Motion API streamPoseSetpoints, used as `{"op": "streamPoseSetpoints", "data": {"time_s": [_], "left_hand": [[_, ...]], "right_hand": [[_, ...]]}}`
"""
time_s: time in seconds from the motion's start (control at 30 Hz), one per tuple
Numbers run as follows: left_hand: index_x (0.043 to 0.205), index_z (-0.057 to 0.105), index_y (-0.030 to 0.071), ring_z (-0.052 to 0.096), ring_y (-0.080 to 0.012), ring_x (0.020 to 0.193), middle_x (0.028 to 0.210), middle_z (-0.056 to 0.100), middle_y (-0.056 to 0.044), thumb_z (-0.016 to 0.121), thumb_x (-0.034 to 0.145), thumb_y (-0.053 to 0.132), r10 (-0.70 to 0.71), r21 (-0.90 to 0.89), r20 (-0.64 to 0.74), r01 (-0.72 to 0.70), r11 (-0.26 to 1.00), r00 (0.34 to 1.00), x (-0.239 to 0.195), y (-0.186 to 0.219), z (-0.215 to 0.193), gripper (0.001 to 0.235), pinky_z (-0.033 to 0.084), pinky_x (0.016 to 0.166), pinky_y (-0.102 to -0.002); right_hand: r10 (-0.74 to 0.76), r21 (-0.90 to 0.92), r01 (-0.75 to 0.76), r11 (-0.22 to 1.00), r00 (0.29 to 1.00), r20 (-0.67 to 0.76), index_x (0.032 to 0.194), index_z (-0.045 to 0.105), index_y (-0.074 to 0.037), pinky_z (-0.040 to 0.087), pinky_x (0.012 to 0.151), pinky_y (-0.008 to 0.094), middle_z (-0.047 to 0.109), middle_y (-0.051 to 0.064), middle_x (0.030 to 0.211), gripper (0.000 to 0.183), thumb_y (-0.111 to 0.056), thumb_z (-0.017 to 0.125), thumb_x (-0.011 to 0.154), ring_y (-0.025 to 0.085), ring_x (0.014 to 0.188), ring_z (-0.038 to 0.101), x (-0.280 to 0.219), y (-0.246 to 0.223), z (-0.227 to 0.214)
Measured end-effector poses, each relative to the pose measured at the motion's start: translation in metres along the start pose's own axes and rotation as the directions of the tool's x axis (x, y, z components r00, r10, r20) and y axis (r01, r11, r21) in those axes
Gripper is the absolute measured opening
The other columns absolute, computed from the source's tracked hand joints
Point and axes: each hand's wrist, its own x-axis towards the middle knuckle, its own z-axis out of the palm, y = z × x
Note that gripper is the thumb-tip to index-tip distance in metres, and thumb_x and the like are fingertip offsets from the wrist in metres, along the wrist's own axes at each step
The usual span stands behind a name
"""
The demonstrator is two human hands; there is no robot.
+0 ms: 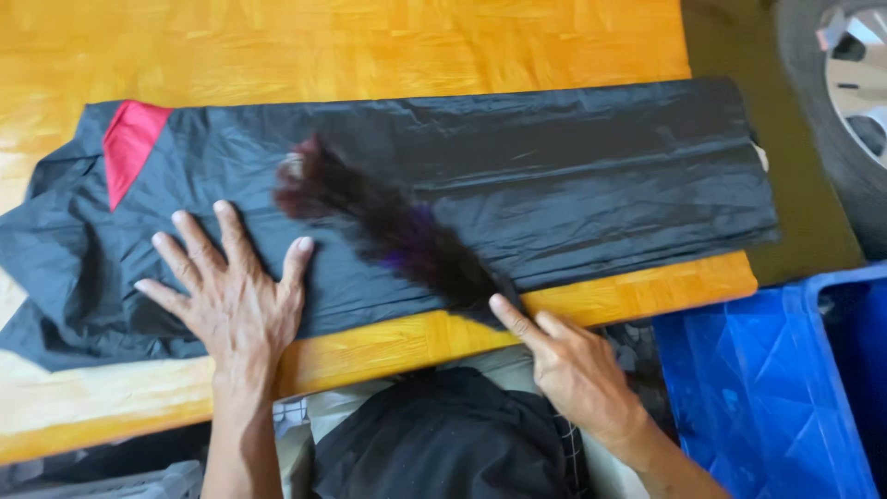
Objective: The person folds a black and red jacket on a wooden table. They smooth the fabric, fold it into a compact rectangle, and place it into a black VISION-branded pouch.
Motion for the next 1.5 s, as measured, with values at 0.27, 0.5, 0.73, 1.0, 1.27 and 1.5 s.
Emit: {"op": "streamPoseSetpoints", "data": {"time_s": [0.27,0.5,0.73,1.0,1.27,1.5], "left_hand": [[0.165,0.039,-0.007,0.013,-0.0656,0.144,0.161,0.026,-0.047,0.038,0.103,0.074,0.042,-0.111,0.013,-0.041,0.993,0.999,-0.006,0.001,-0.004,0.102,0.004,0.095,-0.092],[0.165,0.04,-0.011,0.014,-0.0677,0.143,0.161,0.025,-0.051,0.033,0.105,0.077,0.073,-0.122,0.008,-0.072,0.99,0.997,-0.008,0.002,-0.001,0.107,0.003,0.094,-0.093],[0.164,0.046,-0.015,0.02,-0.0725,0.141,0.16,0.03,-0.054,0.034,0.109,0.077,0.108,-0.096,-0.044,-0.111,0.989,0.993,-0.008,0.001,0.002,0.107,0.005,0.093,-0.093],[0.165,0.041,-0.011,0.02,-0.0682,0.142,0.16,0.027,-0.051,0.036,0.103,0.077,0.033,-0.079,0.046,-0.029,0.996,0.998,-0.001,0.013,-0.007,0.108,0.007,0.095,-0.09],[0.165,0.037,-0.009,0.02,-0.0732,0.141,0.159,0.025,-0.053,0.03,0.103,0.08,0.048,-0.108,0.031,-0.045,0.993,0.998,-0.004,0.013,-0.006,0.109,0.003,0.094,-0.091],[0.169,0.042,-0.001,0.0,-0.0602,0.148,0.168,0.009,-0.038,0.038,0.1,0.074,0.038,-0.114,0.042,-0.033,0.993,0.998,-0.009,-0.002,-0.002,0.102,0.002,0.096,-0.097]], "right_hand": [[0.709,-0.169,-0.711,0.682,0.7,-0.087,0.157,0.048,-0.03,0.054,0.074,0.067,0.059,0.019,0.144,0.073,-0.007,0.045,0.088,0.059,0.09,0.069,-0.042,0.172,-0.024],[0.775,-0.312,-0.766,0.562,0.619,-0.123,0.153,0.055,-0.02,0.059,0.066,0.061,0.077,0.03,0.091,0.064,-0.004,0.052,0.092,0.052,0.088,0.074,-0.019,0.281,-0.047],[0.849,-0.25,-0.853,0.459,0.504,-0.161,0.151,0.05,-0.018,0.059,0.074,0.057,0.069,0.029,0.111,0.063,-0.007,0.065,0.091,0.05,0.098,0.07,0.012,0.377,-0.034],[0.683,-0.014,-0.761,0.649,0.59,-0.431,0.131,0.074,-0.006,0.058,0.083,0.05,0.061,0.027,0.111,0.036,-0.002,0.063,0.096,0.045,0.089,0.069,0.025,0.39,-0.042],[0.822,0.285,-0.809,0.514,0.56,0.106,0.164,0.021,-0.015,0.027,0.119,0.062,0.021,0.023,0.162,0.077,-0.037,0.063,0.103,0.049,0.145,0.028,0.045,0.3,-0.076],[0.334,-0.046,-0.398,0.916,0.822,-0.461,0.145,0.064,-0.001,0.044,0.086,0.063,0.054,0.021,0.132,0.064,-0.021,0.085,0.088,0.046,0.115,0.05,0.041,0.255,-0.057]]}}
